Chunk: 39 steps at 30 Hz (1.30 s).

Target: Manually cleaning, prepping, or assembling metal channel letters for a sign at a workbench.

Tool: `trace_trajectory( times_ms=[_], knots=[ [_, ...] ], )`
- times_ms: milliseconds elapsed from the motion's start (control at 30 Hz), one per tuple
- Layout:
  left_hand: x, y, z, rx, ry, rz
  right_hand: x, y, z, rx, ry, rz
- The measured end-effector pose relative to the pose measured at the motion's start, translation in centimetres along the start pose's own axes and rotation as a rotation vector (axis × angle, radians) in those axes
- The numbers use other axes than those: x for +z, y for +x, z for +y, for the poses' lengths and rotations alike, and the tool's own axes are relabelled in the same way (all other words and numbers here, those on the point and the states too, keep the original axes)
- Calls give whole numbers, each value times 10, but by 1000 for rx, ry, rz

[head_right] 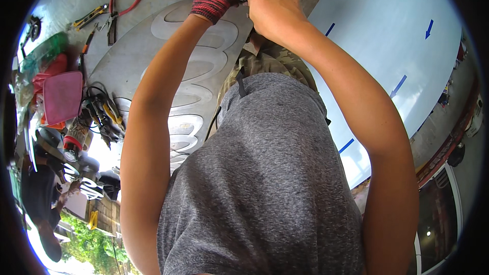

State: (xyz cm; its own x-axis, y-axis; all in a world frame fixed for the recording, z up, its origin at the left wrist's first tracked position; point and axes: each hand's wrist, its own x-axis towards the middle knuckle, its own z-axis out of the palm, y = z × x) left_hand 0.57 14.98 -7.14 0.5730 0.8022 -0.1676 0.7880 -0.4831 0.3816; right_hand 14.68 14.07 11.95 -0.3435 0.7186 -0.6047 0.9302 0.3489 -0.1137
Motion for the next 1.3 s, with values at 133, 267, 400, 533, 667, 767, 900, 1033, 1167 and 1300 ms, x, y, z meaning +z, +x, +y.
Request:
trace_trajectory(
  times_ms=[133,267,400,533,667,767,900,1033,1167,1300],
  knots=[
    [15,-3,-3,-24,-66,86,0,0,-2,43,-11,-6],
    [18,-6,-4,-48,-52,85,1,-2,-4,73,5,-7],
    [5,-13,-2,-12,-116,12,-1,1,-4,97,-23,-52],
    [-1,-19,14,-71,-94,7,1,-2,-8,103,-18,-41],
    [3,-18,20,-190,-97,65,3,0,-11,134,3,-48],
    [8,-18,23,-206,-87,62,8,-3,-5,94,76,65],
    [15,-21,28,-250,-89,89,14,-4,-8,114,53,92],
    [15,-20,29,-245,-87,83,11,-4,-8,130,99,76],
    [23,-23,32,-279,-89,119,15,-5,-9,153,68,75],
    [20,-25,34,-299,-92,161,12,-4,-10,151,102,84]
  ],
)
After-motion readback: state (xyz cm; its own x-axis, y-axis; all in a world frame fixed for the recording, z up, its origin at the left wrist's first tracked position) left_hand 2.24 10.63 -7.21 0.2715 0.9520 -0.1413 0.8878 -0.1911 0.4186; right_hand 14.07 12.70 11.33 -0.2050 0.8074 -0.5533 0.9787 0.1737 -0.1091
